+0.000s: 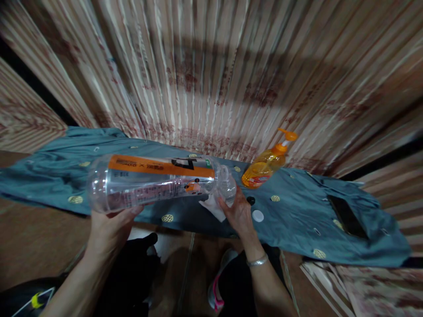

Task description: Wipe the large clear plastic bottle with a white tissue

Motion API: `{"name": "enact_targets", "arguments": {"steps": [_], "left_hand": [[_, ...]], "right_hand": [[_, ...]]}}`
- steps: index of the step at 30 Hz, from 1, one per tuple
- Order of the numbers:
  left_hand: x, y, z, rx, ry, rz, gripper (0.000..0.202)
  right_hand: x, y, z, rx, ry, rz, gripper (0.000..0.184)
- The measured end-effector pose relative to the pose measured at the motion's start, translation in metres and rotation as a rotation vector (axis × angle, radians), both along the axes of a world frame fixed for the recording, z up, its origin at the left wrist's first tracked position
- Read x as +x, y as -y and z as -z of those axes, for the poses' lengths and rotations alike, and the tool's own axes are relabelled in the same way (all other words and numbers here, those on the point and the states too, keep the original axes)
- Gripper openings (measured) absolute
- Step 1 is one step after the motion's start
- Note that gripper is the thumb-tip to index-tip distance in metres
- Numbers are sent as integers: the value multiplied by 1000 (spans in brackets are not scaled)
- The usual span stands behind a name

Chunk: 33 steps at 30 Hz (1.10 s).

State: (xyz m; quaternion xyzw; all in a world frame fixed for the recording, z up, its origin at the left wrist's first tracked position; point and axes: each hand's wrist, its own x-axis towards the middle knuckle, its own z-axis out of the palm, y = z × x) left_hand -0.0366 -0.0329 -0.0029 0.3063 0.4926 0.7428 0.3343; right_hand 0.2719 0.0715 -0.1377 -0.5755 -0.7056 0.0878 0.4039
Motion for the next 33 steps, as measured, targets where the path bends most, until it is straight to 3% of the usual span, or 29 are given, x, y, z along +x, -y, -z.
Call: {"name": "enact_targets", "arguments": {"steps": [5,14,22,29,33], "left_hand": [[-6,3,7,47,-8,48,104],[-22,4,22,-11,-41,48,107],[-24,1,23,32,-44,72,101],[-14,3,14,20,-85,56,95],[-21,1,19,25,-86,74,99]], "right_hand": [[-3,1,0,26,23,-6,65],[-8,0,-2,7,16,-10,66],[-8,-1,-2,9,26,-17,65],[-8,-3,3,38,57,-5,72],[-10,-3,3,65,70,-7,71]]}}
